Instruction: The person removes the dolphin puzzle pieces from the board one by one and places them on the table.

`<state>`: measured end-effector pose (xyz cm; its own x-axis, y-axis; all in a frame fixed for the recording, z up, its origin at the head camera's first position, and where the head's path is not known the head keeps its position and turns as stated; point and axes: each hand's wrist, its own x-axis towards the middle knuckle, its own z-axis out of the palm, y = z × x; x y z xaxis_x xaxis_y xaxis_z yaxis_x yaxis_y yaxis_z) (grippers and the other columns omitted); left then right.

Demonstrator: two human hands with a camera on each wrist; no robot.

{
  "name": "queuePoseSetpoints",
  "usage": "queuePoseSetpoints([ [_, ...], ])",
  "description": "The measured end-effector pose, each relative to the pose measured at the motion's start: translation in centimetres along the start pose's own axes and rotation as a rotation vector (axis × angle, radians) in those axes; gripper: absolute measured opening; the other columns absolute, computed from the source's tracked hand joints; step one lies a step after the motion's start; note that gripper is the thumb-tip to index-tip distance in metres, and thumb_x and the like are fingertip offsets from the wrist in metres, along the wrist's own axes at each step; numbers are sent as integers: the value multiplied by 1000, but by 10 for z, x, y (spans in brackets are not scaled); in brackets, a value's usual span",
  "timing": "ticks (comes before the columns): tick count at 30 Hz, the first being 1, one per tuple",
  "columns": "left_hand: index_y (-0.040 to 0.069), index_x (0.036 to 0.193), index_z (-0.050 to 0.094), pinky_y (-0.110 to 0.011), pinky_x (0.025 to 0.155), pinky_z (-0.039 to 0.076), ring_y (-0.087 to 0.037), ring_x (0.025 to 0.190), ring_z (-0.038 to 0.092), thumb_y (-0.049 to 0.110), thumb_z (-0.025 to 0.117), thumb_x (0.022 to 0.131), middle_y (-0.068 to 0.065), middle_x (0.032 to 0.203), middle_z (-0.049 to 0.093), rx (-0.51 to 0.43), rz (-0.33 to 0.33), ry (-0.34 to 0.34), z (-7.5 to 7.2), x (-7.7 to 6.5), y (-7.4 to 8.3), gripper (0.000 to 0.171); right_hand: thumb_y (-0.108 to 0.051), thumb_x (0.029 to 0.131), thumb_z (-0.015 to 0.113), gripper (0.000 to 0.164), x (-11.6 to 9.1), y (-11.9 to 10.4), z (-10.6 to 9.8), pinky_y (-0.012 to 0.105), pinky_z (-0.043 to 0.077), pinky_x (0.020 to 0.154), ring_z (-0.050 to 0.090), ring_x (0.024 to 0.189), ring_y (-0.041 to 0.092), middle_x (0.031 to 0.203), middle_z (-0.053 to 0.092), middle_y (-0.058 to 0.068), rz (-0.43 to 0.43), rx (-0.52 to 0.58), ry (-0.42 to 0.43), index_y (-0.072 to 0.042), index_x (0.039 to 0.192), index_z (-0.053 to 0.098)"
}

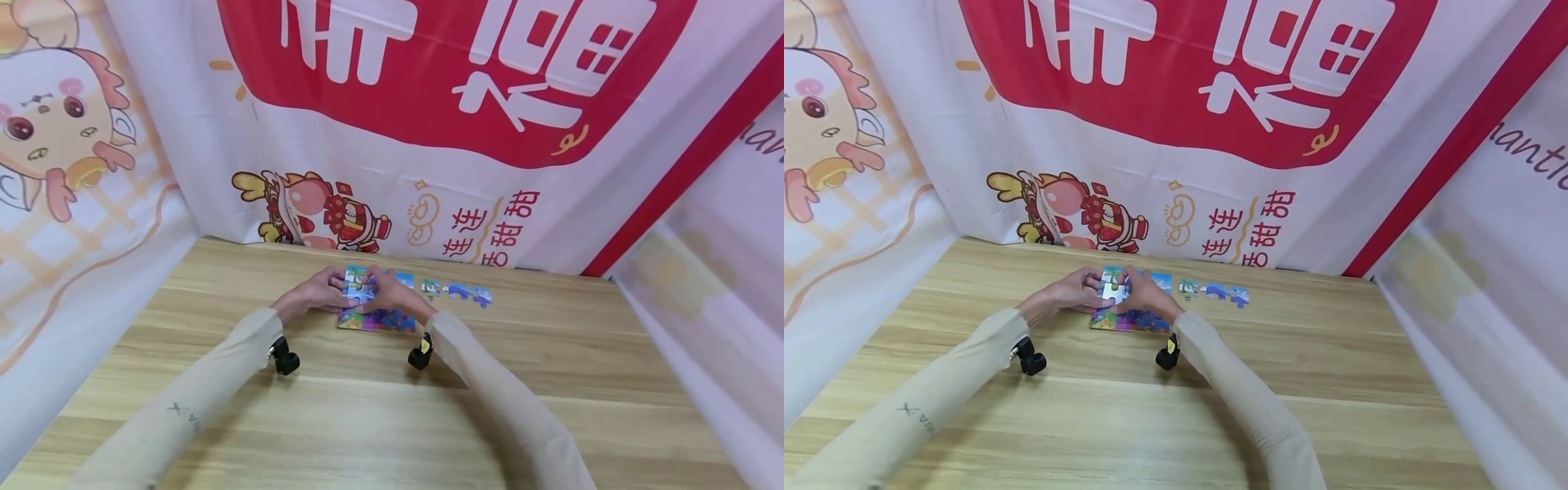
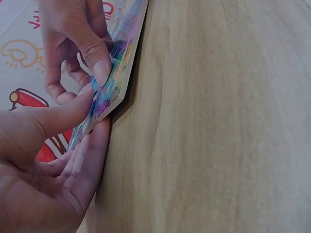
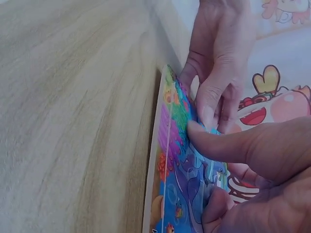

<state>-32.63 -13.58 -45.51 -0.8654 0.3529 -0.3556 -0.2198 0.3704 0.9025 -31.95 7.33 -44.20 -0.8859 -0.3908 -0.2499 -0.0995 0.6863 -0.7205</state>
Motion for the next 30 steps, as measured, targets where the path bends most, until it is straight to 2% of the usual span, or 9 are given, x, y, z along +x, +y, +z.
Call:
queuePoseSetpoints([
  [7,-3,155,23,-29,100,55,-32,125,53,3,77,92,-23,142,40,73,29,-76,-6,-1,1,84,3,99,67,26,7,8,-9,27,38,66,42,79,17,91,45,6,-54,305,-87,-2,117,49],
  [10,-3,156,21,-31,103,52,-34,129,52,1,77,91,-23,142,40,90,31,-89,-7,0,3,86,2,100,66,16,4,9,-10,24,40,66,44,79,15,88,48,2,-74,296,-90,0,109,53],
  [14,-3,156,21,-28,101,53,-32,127,51,1,77,90,-23,143,40,85,18,-85,-7,1,2,86,-2,100,68,12,1,10,-9,23,42,68,47,81,14,89,51,0,-96,259,-72,0,101,56],
  [19,-1,157,21,-27,95,59,-30,125,51,1,77,90,-22,145,38,35,-12,-73,-5,2,2,87,-1,102,65,9,1,16,-10,25,44,71,49,82,15,89,54,0,-71,386,-89,-3,100,56],
  [23,-1,157,20,-28,94,61,-30,127,51,-1,74,90,-22,146,37,2,-19,-67,-3,2,2,86,-2,103,63,5,0,17,-14,27,44,72,49,84,17,90,55,0,-52,439,-100,-3,104,58],
  [27,-1,157,20,-32,98,61,-30,126,50,-3,71,90,-23,148,34,-17,-27,-66,-2,2,2,85,-7,104,64,7,2,17,-18,27,43,70,49,85,19,92,56,0,-5,490,-109,-7,102,57],
  [30,-2,158,19,-35,101,60,-29,124,51,-5,70,91,-23,149,33,-25,-32,-66,-2,1,2,85,-9,105,63,12,2,16,-19,28,47,72,54,88,18,91,58,-1,21,546,-120,-11,96,55],
])
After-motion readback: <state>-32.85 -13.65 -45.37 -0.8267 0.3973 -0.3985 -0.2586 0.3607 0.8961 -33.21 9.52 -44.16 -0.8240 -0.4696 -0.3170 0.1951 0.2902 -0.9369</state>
